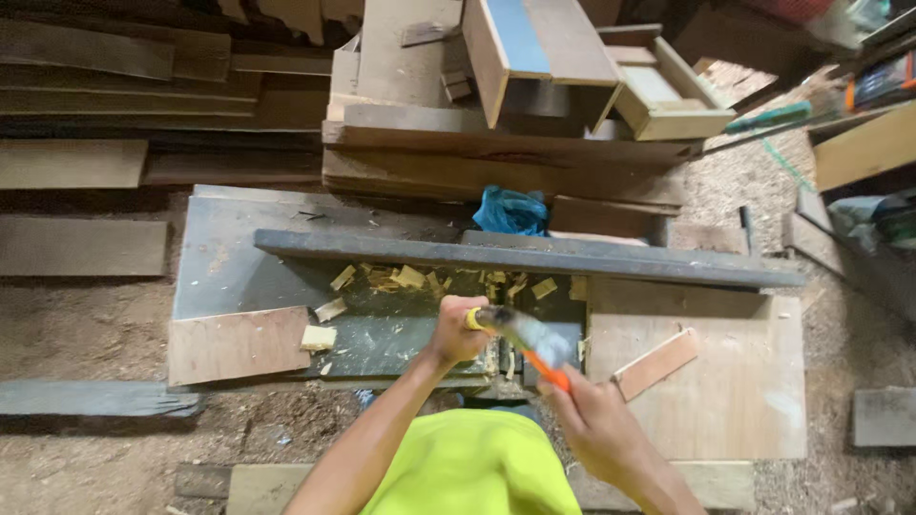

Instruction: The person uses a hammer and chisel to carve a small wooden block on a workbench. They repeatedly strike the chisel to remove wood chips, occasionally repositioning the block and clearing debris. The work continues throughout the clip without a visible final assembly or destination for the carved piece.

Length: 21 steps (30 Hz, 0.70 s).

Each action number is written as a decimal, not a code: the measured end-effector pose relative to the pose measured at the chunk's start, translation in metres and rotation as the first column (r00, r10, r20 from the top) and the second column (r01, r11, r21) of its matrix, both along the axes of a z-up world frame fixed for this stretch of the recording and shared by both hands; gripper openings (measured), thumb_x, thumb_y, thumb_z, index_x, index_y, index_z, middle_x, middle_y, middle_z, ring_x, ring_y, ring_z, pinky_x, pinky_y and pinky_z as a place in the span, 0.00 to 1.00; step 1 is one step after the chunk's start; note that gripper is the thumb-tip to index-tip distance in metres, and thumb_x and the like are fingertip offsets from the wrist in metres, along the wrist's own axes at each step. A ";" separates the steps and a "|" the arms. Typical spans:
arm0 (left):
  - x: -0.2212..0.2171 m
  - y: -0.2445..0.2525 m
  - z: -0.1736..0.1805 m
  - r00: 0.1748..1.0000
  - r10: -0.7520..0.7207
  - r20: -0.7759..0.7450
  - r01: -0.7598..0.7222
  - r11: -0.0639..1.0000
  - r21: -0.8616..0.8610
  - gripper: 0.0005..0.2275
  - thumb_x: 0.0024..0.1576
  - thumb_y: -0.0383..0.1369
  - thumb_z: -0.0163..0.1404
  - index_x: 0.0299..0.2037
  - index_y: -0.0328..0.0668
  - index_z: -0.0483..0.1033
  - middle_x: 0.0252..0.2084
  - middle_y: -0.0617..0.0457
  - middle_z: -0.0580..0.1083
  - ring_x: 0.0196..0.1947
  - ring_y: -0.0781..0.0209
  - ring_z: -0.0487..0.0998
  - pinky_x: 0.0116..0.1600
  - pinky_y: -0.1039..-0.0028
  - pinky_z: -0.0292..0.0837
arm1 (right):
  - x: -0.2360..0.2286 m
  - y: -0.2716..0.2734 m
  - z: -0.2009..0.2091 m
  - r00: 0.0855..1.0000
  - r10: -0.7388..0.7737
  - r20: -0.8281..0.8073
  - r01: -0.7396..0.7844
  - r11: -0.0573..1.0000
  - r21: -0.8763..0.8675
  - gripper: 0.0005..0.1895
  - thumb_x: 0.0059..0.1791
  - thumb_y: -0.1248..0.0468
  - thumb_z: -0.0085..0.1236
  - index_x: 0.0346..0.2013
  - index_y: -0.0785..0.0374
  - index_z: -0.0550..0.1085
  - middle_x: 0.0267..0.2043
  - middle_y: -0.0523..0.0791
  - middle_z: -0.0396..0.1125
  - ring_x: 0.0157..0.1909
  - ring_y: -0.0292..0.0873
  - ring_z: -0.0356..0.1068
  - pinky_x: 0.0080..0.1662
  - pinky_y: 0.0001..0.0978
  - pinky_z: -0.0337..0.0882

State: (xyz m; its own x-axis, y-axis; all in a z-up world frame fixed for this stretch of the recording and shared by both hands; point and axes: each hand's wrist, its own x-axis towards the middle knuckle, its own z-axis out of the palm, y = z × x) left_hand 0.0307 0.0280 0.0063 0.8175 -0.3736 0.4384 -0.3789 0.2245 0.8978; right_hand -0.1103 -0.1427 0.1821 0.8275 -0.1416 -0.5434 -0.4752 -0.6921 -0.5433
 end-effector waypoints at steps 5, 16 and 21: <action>-0.003 0.000 0.001 0.997 0.059 0.058 -0.063 0.996 0.061 0.09 0.50 0.24 0.57 0.23 0.38 0.70 0.18 0.52 0.66 0.16 0.62 0.67 0.23 0.71 0.60 | 0.014 0.009 0.056 0.997 0.034 0.069 -0.030 0.998 -0.049 0.17 0.54 0.52 0.49 0.40 0.63 0.76 0.14 0.47 0.62 0.16 0.44 0.62 0.24 0.41 0.62; -0.004 -0.002 0.002 0.997 0.058 -0.047 -0.057 0.998 0.031 0.16 0.56 0.22 0.54 0.17 0.38 0.64 0.14 0.56 0.62 0.13 0.69 0.61 0.19 0.73 0.53 | -0.004 -0.002 0.063 0.772 0.034 0.634 -0.122 0.988 0.096 0.18 0.50 0.59 0.54 0.17 0.60 0.69 0.14 0.38 0.59 0.15 0.36 0.56 0.23 0.33 0.56; -0.002 -0.003 0.006 0.996 0.075 -0.038 -0.073 0.996 0.049 0.16 0.57 0.23 0.55 0.18 0.37 0.63 0.14 0.55 0.60 0.13 0.68 0.60 0.19 0.73 0.54 | 0.009 0.015 0.057 0.625 -0.081 0.776 -0.254 0.919 0.301 0.24 0.54 0.61 0.54 0.16 0.64 0.58 0.16 0.42 0.56 0.18 0.39 0.56 0.25 0.34 0.55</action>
